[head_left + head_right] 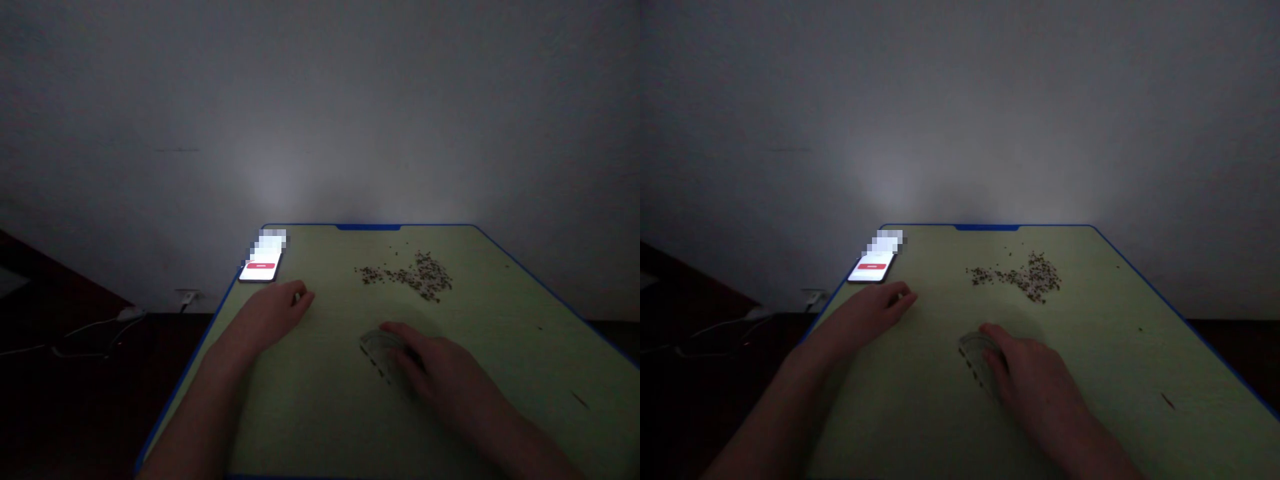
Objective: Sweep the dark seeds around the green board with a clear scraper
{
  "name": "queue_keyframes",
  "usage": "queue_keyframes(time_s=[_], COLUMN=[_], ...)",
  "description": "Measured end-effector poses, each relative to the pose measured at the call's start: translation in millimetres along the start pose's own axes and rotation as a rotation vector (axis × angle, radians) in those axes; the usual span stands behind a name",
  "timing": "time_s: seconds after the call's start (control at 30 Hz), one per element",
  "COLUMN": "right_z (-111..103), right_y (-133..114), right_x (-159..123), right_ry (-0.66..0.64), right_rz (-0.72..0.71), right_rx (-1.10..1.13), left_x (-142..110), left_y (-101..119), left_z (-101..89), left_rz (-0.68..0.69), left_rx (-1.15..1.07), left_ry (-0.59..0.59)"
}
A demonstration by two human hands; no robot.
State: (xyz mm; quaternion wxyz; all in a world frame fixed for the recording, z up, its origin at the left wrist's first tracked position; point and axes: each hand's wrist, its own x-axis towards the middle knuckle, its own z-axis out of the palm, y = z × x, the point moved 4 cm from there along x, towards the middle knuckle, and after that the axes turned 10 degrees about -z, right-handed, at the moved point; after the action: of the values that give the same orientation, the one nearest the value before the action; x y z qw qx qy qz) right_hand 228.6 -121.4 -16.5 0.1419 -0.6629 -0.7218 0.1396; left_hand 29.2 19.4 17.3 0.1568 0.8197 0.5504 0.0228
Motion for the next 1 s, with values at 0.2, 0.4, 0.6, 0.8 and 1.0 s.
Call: queue_keyframes(time_s=[0.2,0.4,0.6,0.8,1.0], right_z=[7.3,14.6,22.1,25.4,27.9], right_y=[-21.7,-36.9,-49.5,-61.7,-72.9], right_x=[3.0,3.8,2.8,-2.8,-8.0], right_ry=[-0.010,-0.064,-0.121,-0.142,-0.197], right_rz=[-0.104,-0.192,-0.255,-0.336,-0.399], right_rx=[0.023,0.091,0.140,0.197,0.256], left_x=[-0.7,0.5,1.1,1.6,3.0], left_y=[0.8,-1.5,-2.6,-2.5,-4.0], left_z=[-0.5,3.3,5.2,6.0,7.7], left_rz=[0.015,0.038,0.064,0.064,0.052], left_rx=[0.000,-0.003,-0.002,-0.007,-0.008], left_ry=[0.047,0.080,0.114,0.118,0.108])
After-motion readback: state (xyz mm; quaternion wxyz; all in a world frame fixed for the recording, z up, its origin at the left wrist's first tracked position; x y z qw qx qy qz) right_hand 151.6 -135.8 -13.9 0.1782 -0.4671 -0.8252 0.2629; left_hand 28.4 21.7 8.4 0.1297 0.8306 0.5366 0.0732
